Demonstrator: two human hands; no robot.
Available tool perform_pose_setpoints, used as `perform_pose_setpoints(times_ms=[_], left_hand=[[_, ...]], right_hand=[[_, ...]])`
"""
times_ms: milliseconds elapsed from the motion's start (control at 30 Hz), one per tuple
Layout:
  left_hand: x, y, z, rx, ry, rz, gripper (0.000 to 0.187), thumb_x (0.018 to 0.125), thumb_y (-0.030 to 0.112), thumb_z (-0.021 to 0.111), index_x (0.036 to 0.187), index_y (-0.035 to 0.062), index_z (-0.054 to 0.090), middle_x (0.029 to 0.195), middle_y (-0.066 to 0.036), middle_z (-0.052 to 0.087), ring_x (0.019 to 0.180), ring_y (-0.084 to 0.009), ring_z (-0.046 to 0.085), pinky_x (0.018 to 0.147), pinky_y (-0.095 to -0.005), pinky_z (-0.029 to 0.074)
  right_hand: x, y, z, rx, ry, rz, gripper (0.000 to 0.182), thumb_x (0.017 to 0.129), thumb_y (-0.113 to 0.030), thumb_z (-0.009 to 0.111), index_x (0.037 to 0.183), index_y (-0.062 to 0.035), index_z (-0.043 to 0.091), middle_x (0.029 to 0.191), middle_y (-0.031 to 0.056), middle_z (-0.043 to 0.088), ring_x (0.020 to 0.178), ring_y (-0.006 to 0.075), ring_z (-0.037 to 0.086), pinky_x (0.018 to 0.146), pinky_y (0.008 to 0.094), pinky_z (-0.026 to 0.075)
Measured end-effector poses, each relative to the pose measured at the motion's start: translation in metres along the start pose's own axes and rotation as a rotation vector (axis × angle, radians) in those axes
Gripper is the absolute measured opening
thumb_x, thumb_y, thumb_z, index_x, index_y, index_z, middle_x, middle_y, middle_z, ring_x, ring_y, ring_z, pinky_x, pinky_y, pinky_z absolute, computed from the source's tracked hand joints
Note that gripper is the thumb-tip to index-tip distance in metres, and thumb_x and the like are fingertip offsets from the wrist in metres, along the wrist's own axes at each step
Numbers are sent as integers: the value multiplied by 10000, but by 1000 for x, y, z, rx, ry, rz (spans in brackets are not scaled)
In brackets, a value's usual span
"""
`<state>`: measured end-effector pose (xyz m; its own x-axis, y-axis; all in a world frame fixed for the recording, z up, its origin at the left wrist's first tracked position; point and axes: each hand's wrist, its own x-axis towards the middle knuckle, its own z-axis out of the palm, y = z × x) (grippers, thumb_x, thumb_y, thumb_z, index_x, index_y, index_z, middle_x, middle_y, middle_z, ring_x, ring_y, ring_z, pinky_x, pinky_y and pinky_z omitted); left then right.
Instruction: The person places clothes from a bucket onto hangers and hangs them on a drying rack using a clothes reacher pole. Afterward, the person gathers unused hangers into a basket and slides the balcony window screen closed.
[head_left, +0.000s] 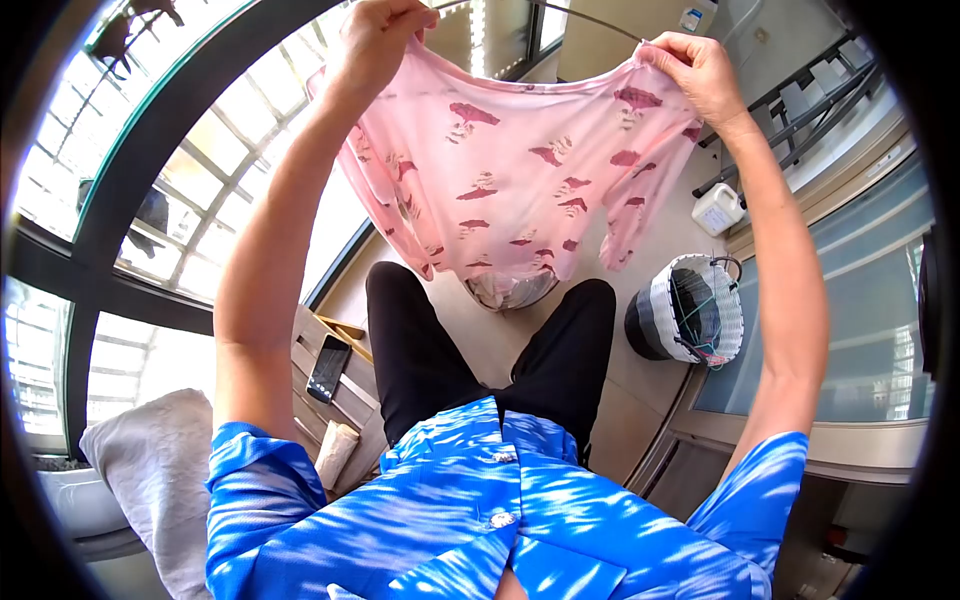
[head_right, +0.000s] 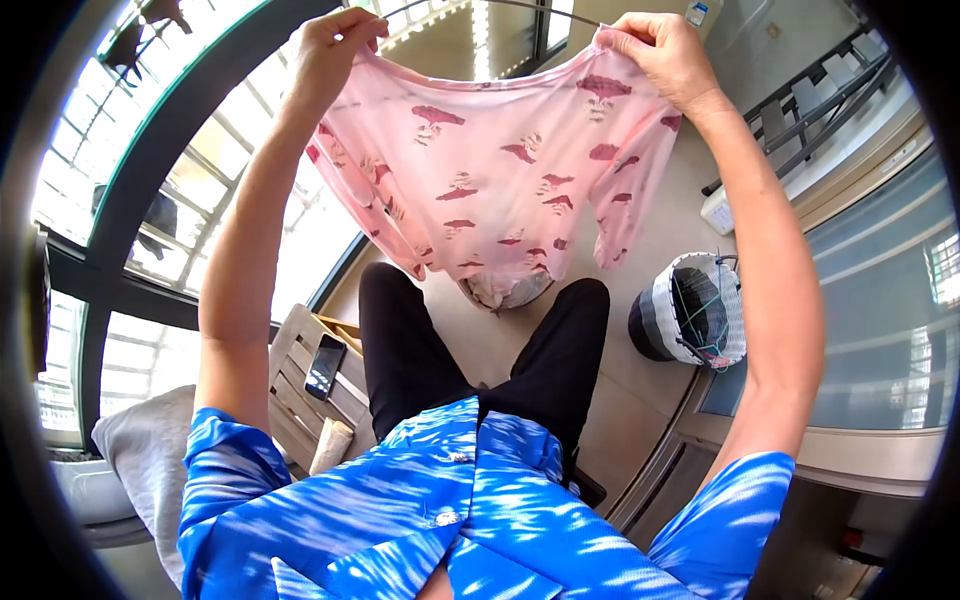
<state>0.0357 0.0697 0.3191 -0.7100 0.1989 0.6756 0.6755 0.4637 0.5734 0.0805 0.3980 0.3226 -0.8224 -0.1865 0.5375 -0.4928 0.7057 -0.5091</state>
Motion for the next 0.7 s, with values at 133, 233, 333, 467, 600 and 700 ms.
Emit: perform_pose_setpoints(times_ms=[133, 233, 333, 467, 600, 700], left_hand=[[6, 9, -13, 68, 34, 83, 121, 803, 85, 559, 778, -16, 620, 624, -98, 572, 604, -151, 540, 572, -283, 421], [12, 19, -29, 149, 141, 297, 103, 798, 62, 552, 779, -25, 602, 609, -128, 537, 570, -175, 521, 545, -306, 406], [18, 34, -46, 169, 226, 206, 112, 783, 84, 568, 745, -16, 601, 568, -119, 504, 549, -195, 505, 543, -317, 409], [30, 1, -56, 318, 160, 256, 120, 869, 121, 573, 871, 47, 667, 734, -38, 646, 678, -79, 586, 633, -208, 456], [32, -28, -65, 234, 305, 446, 96, 805, 133, 597, 761, 62, 644, 661, -96, 594, 606, -273, 581, 565, -335, 452], [22, -41, -60, 271, 277, 344, 128, 819, 164, 593, 753, 59, 626, 671, -112, 597, 621, -299, 577, 572, -359, 447]], right_hand=[[19, -4, 2, 34, 18, -161, 171, 832, -165, 646, 827, 5, 662, 718, -28, 625, 677, 29, 519, 634, 193, 423], [39, -25, -2, -46, 127, -279, 166, 828, -158, 647, 839, 7, 670, 715, -14, 642, 655, 32, 528, 604, 196, 425], [54, -66, -4, 63, 165, -172, 81, 761, -57, 663, 724, 14, 655, 577, -32, 550, 526, 33, 454, 462, 219, 360], [69, -59, -3, -17, 107, -274, 110, 794, -97, 645, 775, 11, 650, 637, -22, 587, 589, 34, 502, 536, 207, 397], [86, -65, 24, -110, 188, -343, 120, 797, -123, 659, 800, -5, 677, 685, 35, 660, 615, 62, 570, 581, 220, 451], [82, -67, 38, -12, 112, -265, 107, 796, -90, 659, 778, 15, 663, 622, 11, 617, 596, 36, 521, 547, 210, 423]])
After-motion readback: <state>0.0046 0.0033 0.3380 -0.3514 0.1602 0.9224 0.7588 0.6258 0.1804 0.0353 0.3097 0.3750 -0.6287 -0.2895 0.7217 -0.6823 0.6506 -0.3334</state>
